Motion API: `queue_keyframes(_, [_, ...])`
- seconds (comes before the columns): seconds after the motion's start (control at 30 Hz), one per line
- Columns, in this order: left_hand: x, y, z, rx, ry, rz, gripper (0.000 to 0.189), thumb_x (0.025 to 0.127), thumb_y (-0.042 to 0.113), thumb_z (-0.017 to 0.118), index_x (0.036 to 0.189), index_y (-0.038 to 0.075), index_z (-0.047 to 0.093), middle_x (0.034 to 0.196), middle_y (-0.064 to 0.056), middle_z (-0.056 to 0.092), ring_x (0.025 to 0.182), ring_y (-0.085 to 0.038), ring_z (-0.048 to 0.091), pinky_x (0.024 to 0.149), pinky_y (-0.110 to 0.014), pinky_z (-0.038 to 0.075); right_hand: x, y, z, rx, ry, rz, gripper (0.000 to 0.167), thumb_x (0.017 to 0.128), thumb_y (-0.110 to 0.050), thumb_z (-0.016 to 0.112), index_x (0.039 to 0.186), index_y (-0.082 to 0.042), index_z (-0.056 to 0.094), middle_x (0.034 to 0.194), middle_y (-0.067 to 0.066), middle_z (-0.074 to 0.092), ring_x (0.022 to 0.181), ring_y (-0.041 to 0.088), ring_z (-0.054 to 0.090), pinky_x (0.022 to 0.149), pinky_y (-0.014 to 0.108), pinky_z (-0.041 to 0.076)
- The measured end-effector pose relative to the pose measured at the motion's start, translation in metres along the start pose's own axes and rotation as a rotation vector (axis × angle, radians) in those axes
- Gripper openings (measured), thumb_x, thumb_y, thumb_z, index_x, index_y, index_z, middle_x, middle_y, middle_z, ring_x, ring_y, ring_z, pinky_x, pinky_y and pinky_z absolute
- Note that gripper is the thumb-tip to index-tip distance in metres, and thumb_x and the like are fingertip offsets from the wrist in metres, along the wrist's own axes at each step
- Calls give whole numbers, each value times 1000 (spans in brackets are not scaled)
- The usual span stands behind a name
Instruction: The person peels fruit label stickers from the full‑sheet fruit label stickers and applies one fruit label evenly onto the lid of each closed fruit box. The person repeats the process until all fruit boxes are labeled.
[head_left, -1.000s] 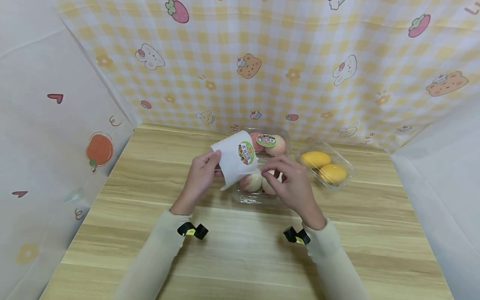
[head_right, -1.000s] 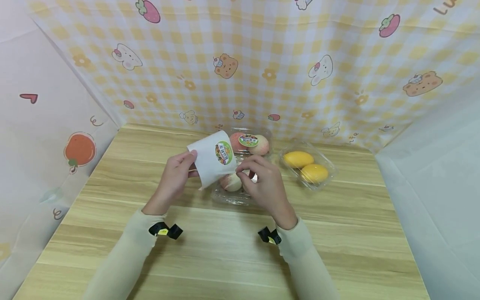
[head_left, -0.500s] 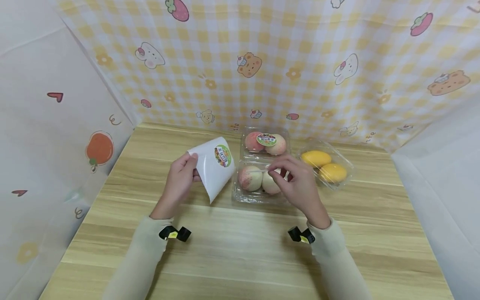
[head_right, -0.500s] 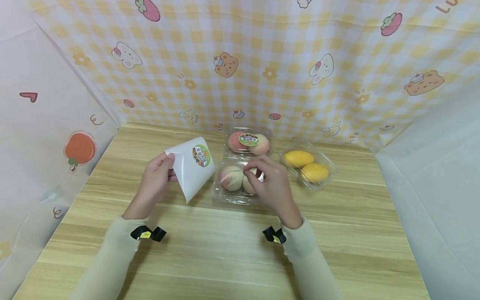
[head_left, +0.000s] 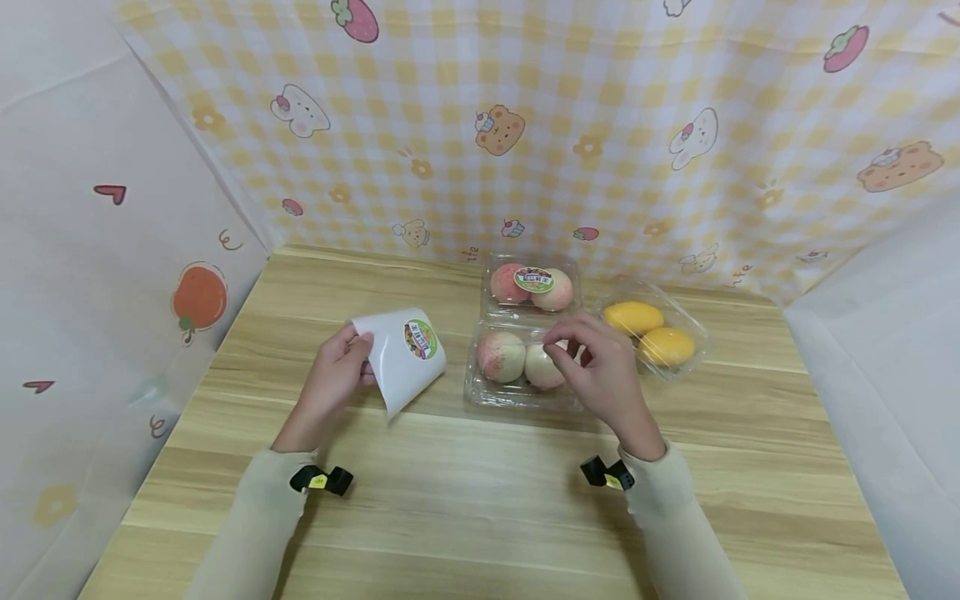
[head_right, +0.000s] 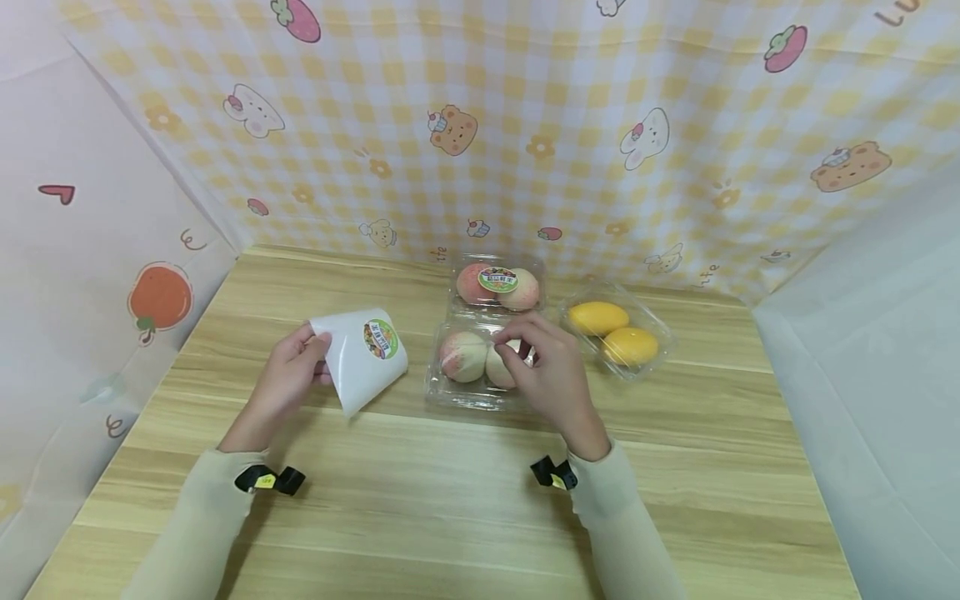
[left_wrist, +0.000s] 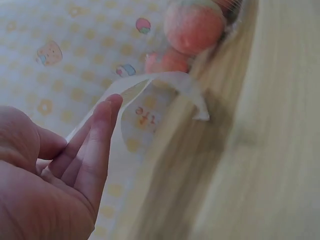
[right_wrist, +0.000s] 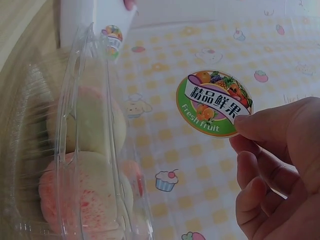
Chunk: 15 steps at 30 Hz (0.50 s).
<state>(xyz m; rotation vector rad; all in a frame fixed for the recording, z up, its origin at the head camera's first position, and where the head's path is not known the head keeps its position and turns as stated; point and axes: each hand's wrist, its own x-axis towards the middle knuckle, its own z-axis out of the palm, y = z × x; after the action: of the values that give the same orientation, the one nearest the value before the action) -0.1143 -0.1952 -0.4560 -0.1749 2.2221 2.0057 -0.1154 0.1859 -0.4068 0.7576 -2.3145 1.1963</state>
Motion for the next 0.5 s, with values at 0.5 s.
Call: queue_keyframes(0.5, [12, -19, -36, 146, 95, -98, 54, 120, 18, 39, 166, -8, 28, 116, -28, 69, 78, -11, 72, 71, -29, 64, -3, 4, -1, -3, 8, 16, 14, 92, 4, 86, 95, -8, 80, 97, 0, 76, 73, 14, 60, 55, 30, 51])
